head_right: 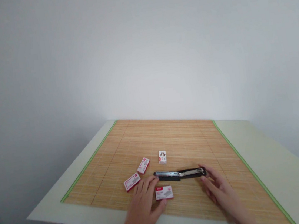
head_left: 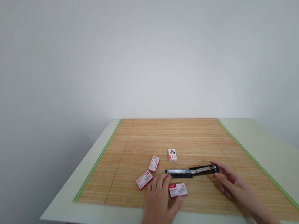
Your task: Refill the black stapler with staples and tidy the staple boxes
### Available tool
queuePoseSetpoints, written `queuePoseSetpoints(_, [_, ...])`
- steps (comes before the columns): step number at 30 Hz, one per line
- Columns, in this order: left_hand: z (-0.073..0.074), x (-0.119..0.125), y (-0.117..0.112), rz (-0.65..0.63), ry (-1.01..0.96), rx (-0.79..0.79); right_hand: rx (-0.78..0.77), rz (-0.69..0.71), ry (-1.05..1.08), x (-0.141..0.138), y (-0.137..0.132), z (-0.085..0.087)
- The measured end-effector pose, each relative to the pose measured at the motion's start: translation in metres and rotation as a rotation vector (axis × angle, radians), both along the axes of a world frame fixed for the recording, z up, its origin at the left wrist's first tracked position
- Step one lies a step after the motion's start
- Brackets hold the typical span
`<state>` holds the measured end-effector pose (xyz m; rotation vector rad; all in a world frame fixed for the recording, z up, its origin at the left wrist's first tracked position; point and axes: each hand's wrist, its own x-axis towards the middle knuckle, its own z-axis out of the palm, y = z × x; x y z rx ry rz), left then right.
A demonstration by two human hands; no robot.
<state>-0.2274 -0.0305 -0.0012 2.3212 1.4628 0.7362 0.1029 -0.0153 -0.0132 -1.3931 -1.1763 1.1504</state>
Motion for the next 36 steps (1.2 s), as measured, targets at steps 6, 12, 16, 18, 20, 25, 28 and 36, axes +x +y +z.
queuePoseSetpoints(6, [0.0, 0.002, 0.001, 0.026, 0.004, 0.023, 0.151, 0.181, -0.229, -0.006, 0.032, 0.038])
queuePoseSetpoints(12, [-0.001, 0.002, 0.001, 0.024, 0.026, 0.042, 0.239, 0.397, -0.394, -0.064, 0.053, 0.079])
queuePoseSetpoints(16, [0.001, 0.002, 0.0, 0.027, 0.024, 0.041, 0.311, 0.469, -0.663, -0.114, 0.06, 0.086])
queuePoseSetpoints(18, [0.001, 0.003, -0.001, 0.028, 0.014, 0.037, 0.336, 0.482, -0.807, -0.132, 0.061, 0.085])
queuePoseSetpoints(20, [0.002, 0.003, -0.001, 0.03, 0.003, 0.034, 0.34, 0.494, -0.87, -0.142, 0.062, 0.083])
queuePoseSetpoints(25, [0.003, 0.003, 0.0, 0.034, -0.014, 0.042, 0.377, 0.493, -0.857, -0.132, 0.061, 0.079])
queuePoseSetpoints(28, [0.005, 0.002, -0.001, 0.028, 0.001, 0.041, 0.379, 0.466, -0.788, -0.11, 0.057, 0.069])
queuePoseSetpoints(36, [0.014, 0.004, -0.005, -0.143, 0.049, 0.001, 0.234, 0.204, -0.593, -0.073, 0.024, 0.024])
